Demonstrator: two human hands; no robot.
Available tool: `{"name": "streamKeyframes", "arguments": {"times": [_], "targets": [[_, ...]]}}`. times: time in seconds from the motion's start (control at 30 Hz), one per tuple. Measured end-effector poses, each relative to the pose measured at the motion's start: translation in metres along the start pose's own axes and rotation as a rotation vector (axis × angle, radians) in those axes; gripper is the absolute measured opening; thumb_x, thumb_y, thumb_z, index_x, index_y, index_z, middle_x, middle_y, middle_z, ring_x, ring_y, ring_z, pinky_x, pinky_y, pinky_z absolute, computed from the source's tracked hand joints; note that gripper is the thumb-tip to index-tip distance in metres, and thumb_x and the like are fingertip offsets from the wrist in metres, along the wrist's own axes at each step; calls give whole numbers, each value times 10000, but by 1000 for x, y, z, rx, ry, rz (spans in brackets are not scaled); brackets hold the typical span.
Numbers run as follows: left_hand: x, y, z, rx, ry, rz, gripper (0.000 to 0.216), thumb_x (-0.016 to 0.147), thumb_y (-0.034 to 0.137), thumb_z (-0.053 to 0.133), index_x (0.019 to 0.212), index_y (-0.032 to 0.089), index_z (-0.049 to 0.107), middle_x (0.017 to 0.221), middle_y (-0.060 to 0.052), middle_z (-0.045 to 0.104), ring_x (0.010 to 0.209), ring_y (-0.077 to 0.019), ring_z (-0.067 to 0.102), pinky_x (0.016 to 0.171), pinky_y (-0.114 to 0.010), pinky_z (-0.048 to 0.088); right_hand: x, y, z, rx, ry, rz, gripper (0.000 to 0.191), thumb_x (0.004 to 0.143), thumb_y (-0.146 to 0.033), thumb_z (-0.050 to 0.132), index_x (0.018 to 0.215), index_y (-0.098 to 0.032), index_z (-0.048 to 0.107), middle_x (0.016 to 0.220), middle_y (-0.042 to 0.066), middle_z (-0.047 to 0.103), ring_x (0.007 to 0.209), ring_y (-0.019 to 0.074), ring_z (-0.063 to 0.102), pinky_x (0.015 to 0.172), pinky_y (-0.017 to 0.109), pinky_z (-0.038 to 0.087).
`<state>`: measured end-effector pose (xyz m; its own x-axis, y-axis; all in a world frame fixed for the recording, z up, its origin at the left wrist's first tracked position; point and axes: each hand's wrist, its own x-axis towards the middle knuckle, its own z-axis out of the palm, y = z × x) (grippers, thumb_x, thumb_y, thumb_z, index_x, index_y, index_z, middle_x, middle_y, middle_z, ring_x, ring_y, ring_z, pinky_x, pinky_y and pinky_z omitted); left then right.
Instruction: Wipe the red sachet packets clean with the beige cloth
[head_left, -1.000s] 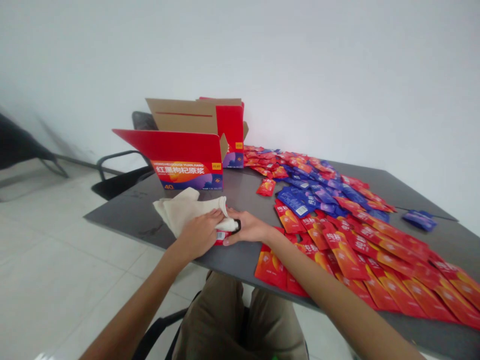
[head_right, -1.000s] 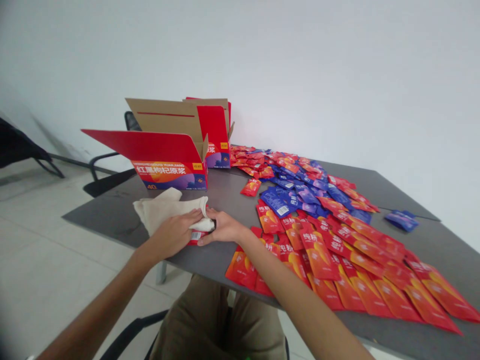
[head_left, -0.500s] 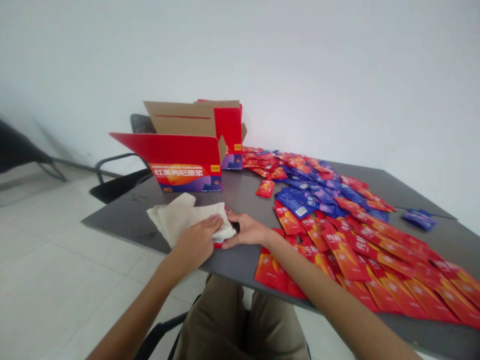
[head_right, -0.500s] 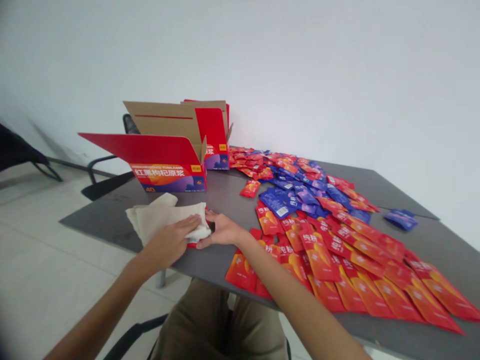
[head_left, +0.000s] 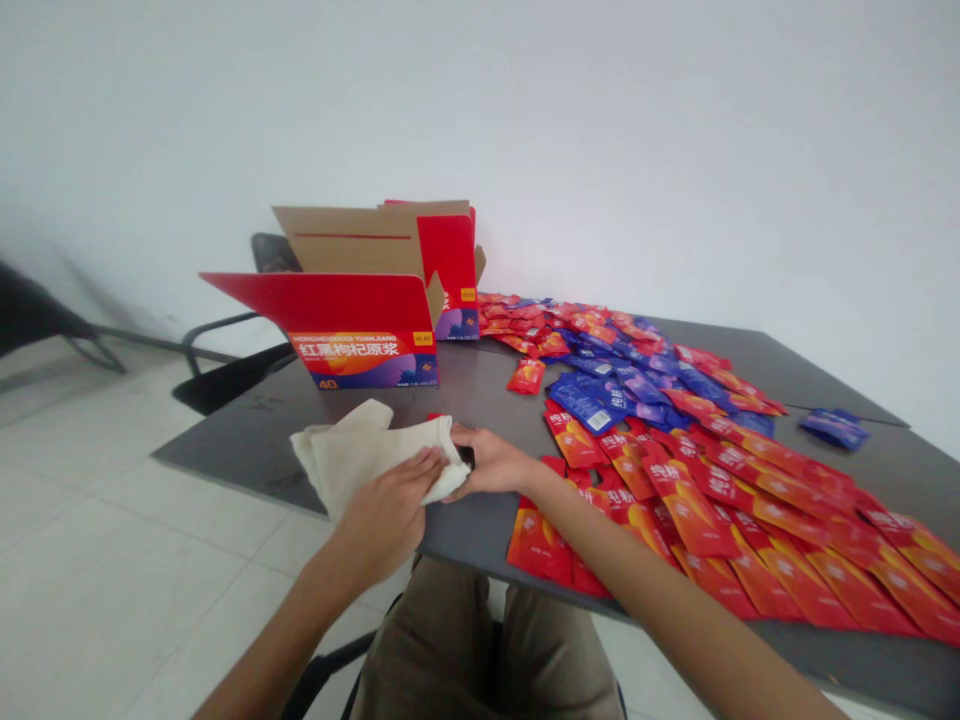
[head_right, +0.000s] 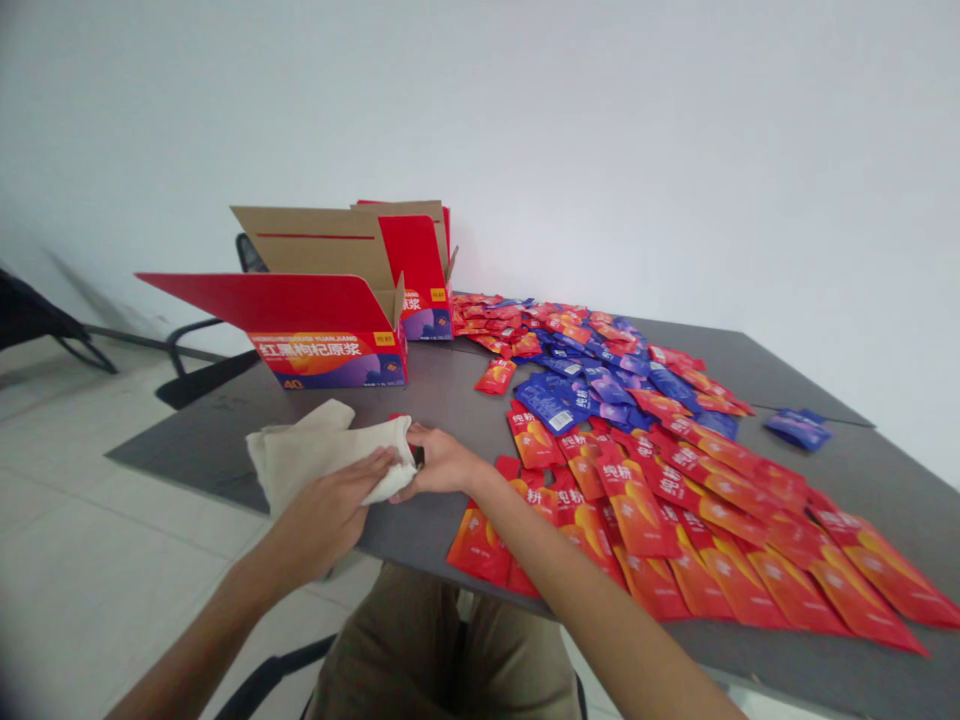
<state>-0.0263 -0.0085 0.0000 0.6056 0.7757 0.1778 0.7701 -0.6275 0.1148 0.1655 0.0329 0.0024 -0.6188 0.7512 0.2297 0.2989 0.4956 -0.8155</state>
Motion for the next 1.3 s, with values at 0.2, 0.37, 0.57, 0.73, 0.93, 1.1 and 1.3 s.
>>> {"name": "streamKeyframes", "arguments": {"times": [0.2, 0.37, 0.57, 0.73, 0.93, 1.1, 1.3], "targets": [[20, -10, -8, -8, -39, -77, 605, 752, 42, 353, 1335, 116, 500, 1392, -100, 509, 1299, -198, 462, 1090, -354, 361, 1, -6, -2, 18, 22, 32, 576, 523, -264, 837, 1076, -212, 684, 1202, 20, 647, 1185, 237, 541, 1049, 346, 369], [10, 0, -3, 29, -7, -28, 593, 751, 36, 362, 1326, 77, 499, 1403, -118, 494, 1318, -187, 436, 1113, -331, 328, 1, -2, 0, 0, 3, 33, 613, 520, -238, 833, 1108, -194, 668, 1179, 28, 653, 1126, 229, 571, 1013, 335, 400], [16, -4, -6, -8, -40, -40, 616, 752, 43, 367, 1347, 147, 485, 1405, -82, 499, 1296, -196, 464, 1095, -347, 353, 0, 0, -1, 38, -10, 12, 582, 539, -234, 829, 1096, -195, 667, 1148, 12, 654, 1080, 207, 578, 994, 313, 405], [22, -4, -8, 37, -37, -86, 586, 757, 37, 360, 1317, 120, 512, 1386, -108, 516, 1298, -202, 462, 1072, -350, 381, 1, -5, -3, 81, -11, 52, 609, 549, -230, 826, 1132, -202, 652, 1179, 11, 644, 1120, 212, 562, 1030, 324, 376], [1, 2, -1, 2, -19, -7, 624, 749, 43, 351, 1359, 107, 466, 1424, -88, 472, 1325, -170, 425, 1114, -317, 325, 1, -1, 0, 38, -9, 21, 575, 512, -213, 835, 1064, -185, 678, 1105, 13, 661, 1021, 207, 599, 945, 318, 443], [26, -6, -8, 76, -28, -126, 560, 766, 54, 366, 1299, 126, 522, 1371, -113, 532, 1273, -214, 492, 1059, -350, 388, 1, -4, -2, 61, 2, 52, 599, 541, -242, 828, 1115, -217, 658, 1173, 2, 651, 1108, 207, 577, 1020, 316, 386], [-5, 9, -1, 14, -8, -11, 606, 748, 37, 358, 1337, 99, 485, 1424, -99, 471, 1330, -184, 418, 1112, -328, 330, 0, -3, 0, 10, -2, 34, 527, 495, -204, 843, 1000, -163, 695, 1088, 23, 670, 1000, 216, 604, 938, 326, 445]]}}
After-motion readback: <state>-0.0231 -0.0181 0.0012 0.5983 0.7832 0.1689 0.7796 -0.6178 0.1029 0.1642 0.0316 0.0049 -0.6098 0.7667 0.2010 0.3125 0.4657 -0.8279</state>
